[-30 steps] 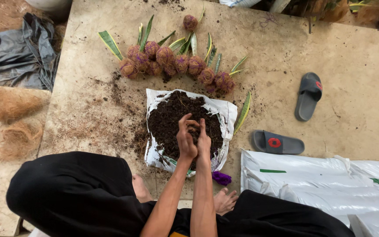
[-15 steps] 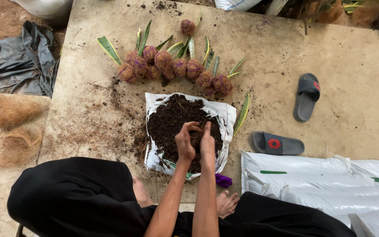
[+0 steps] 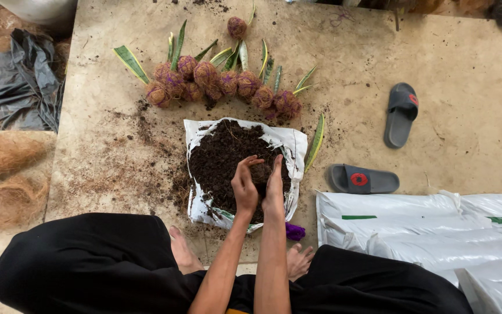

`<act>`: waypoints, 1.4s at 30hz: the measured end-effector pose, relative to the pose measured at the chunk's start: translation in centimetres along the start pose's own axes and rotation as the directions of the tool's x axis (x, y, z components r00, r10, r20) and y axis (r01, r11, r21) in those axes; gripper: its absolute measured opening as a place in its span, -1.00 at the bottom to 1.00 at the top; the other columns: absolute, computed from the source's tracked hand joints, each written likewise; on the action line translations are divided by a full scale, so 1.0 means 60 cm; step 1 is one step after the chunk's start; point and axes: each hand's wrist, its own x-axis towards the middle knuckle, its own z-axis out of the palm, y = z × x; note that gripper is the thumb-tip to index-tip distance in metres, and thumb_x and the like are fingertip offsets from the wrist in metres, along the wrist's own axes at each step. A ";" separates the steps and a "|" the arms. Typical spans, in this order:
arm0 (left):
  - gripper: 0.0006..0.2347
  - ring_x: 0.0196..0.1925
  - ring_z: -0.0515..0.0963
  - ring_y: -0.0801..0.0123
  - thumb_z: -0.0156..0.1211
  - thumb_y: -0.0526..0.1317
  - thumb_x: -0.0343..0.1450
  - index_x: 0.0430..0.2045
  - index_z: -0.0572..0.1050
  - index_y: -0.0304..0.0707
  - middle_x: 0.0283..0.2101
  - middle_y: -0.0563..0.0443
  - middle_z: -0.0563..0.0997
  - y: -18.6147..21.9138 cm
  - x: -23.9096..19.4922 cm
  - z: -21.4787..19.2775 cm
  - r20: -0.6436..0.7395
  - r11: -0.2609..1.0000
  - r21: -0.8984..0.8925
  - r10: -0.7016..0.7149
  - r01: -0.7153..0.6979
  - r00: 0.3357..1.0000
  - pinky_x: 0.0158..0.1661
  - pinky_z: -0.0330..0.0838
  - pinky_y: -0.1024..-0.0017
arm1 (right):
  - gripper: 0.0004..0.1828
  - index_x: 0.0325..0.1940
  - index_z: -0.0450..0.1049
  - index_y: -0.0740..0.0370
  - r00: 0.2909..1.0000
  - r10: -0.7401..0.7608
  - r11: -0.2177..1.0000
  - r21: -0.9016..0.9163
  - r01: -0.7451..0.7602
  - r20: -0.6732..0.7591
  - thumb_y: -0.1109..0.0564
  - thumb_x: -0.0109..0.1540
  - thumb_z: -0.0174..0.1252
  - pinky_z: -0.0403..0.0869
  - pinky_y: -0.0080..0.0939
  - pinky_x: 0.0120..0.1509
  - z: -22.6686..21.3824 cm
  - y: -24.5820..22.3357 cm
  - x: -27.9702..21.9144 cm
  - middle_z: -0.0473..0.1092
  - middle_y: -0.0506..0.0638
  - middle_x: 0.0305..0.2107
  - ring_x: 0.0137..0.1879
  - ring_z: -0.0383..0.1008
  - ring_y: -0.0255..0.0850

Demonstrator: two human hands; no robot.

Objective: The person assembles kokedama plants by hand, wrapping soil and moss around plant roots and securing them with purple string. The person handles multiple plants, placing completed units aside.

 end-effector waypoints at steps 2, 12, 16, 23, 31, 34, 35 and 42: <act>-0.47 -0.10 0.73 0.25 -0.43 0.11 0.62 0.00 0.50 -0.32 -0.14 -0.13 0.72 0.001 0.002 -0.004 0.037 0.986 -0.149 -0.069 0.074 0.997 -0.01 0.62 0.32 | -0.07 0.21 0.42 0.21 0.996 0.085 0.991 -0.102 -0.085 -0.004 -0.62 0.25 -0.21 0.55 -0.07 0.14 -0.009 -0.013 -0.001 0.52 0.01 -0.11 -0.01 0.60 -0.19; -0.29 0.06 0.65 0.01 -0.51 0.23 0.70 -0.18 0.64 -0.41 0.05 -0.31 0.64 0.001 0.027 -0.019 0.319 0.949 0.160 0.212 -0.273 0.924 0.02 0.56 0.20 | -0.25 -0.14 0.54 0.21 0.994 0.105 0.993 -0.046 -0.105 -0.019 -0.51 0.27 -0.13 0.53 -0.17 -0.26 -0.026 0.037 0.039 0.50 -0.01 -0.39 -0.29 0.54 -0.22; -0.30 -0.38 0.74 0.21 -0.51 0.23 0.55 -0.26 0.65 -0.33 -0.34 -0.11 0.72 -0.002 0.024 -0.023 0.227 0.953 0.292 -0.151 0.081 0.962 -0.35 0.62 0.32 | -0.15 -0.28 0.42 0.29 0.998 0.041 0.974 -0.226 -0.031 0.039 -0.56 0.43 -0.27 0.39 -0.12 -0.42 -0.035 0.072 0.046 0.33 -0.05 -0.50 -0.45 0.29 -0.20; -0.44 -0.32 0.71 0.19 -0.34 0.06 0.64 -0.32 0.67 -0.37 -0.29 -0.13 0.71 0.029 0.031 -0.035 0.182 0.972 0.172 0.131 -0.163 0.975 -0.28 0.59 0.32 | 0.02 -0.08 0.59 0.22 0.979 0.197 0.980 -0.029 -0.196 0.046 -0.68 0.19 -0.37 0.57 -0.12 -0.12 0.004 0.004 0.003 0.53 0.05 -0.39 -0.22 0.57 -0.18; -0.50 -0.17 0.70 0.13 -0.29 -0.03 0.66 -0.36 0.65 -0.36 -0.26 -0.10 0.71 0.075 0.038 -0.032 0.287 0.959 0.128 0.210 -0.254 0.935 -0.06 0.50 0.27 | 0.07 0.00 0.59 0.36 0.958 0.208 0.963 0.129 -0.236 0.198 -0.69 0.21 -0.26 0.56 -0.06 -0.02 -0.011 -0.006 0.012 0.56 0.12 -0.25 -0.13 0.57 -0.10; -0.50 -0.11 0.70 0.09 -0.31 -0.06 0.67 -0.40 0.66 -0.32 -0.27 -0.05 0.72 0.083 0.042 -0.030 0.340 0.919 0.170 0.285 -0.356 0.896 0.12 0.38 0.20 | 0.07 -0.01 0.56 0.39 0.939 0.187 0.952 0.181 -0.245 0.288 -0.69 0.23 -0.24 0.55 -0.10 -0.09 -0.011 0.011 0.026 0.56 0.13 -0.28 -0.19 0.58 -0.10; -0.50 -0.11 0.69 0.09 -0.32 -0.07 0.67 -0.40 0.66 -0.31 -0.27 -0.04 0.72 0.083 0.041 -0.027 0.334 0.922 0.184 0.267 -0.341 0.904 0.12 0.37 0.21 | 0.06 0.00 0.56 0.40 0.941 0.184 0.949 0.198 -0.246 0.284 -0.68 0.22 -0.23 0.58 -0.14 -0.06 -0.015 0.013 0.030 0.57 0.13 -0.26 -0.18 0.60 -0.12; -0.50 -0.07 0.69 0.14 -0.36 -0.08 0.66 -0.38 0.66 -0.28 -0.25 -0.05 0.72 0.066 0.038 -0.025 0.354 0.924 0.217 0.227 -0.316 0.907 0.07 0.39 0.23 | -0.01 -0.06 0.53 0.30 0.942 0.224 0.950 0.159 -0.268 0.249 -0.70 0.20 -0.17 0.53 -0.09 -0.16 -0.015 0.012 0.029 0.51 0.09 -0.36 -0.24 0.54 -0.13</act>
